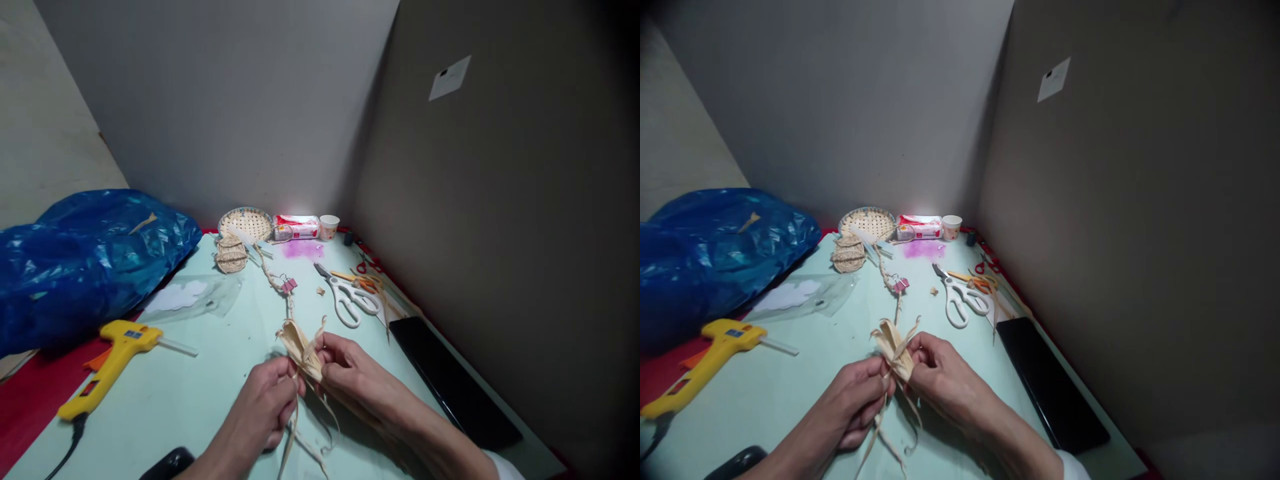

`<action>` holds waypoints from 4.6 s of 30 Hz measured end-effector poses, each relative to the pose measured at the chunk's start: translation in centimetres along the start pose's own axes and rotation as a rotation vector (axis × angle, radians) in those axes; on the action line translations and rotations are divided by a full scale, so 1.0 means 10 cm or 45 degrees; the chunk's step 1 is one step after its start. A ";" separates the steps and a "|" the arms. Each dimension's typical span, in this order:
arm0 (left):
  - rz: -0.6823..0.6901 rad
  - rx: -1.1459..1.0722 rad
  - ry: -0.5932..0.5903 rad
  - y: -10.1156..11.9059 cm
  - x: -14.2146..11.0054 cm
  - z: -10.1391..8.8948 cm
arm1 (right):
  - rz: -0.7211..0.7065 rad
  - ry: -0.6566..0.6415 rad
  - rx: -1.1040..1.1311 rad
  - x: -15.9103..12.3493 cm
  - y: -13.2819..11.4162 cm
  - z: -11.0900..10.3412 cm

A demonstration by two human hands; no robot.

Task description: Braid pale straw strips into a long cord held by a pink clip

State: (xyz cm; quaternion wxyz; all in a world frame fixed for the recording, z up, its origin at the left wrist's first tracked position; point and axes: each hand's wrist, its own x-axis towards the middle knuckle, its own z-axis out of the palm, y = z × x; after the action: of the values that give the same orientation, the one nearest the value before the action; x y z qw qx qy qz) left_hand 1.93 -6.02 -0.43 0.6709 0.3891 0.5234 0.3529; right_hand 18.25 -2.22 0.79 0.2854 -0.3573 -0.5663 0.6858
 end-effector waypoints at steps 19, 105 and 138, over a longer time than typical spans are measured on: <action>0.026 -0.161 0.023 -0.04 0.00 -0.01 | 0.076 -0.073 0.107 0.01 0.07 0.00; 0.080 -0.105 0.000 0.01 -0.03 -0.01 | 0.044 0.035 0.042 -0.16 -0.14 -0.09; 0.066 -0.113 -0.065 -0.03 0.01 -0.05 | -0.130 0.026 -0.662 -0.09 -0.02 -0.03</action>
State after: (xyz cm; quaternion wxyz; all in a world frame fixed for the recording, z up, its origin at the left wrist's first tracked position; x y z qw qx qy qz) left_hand 1.52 -5.96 -0.80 0.6912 0.3813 0.4798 0.3829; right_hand 19.01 -2.73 1.08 0.2240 -0.3963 -0.7378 0.4984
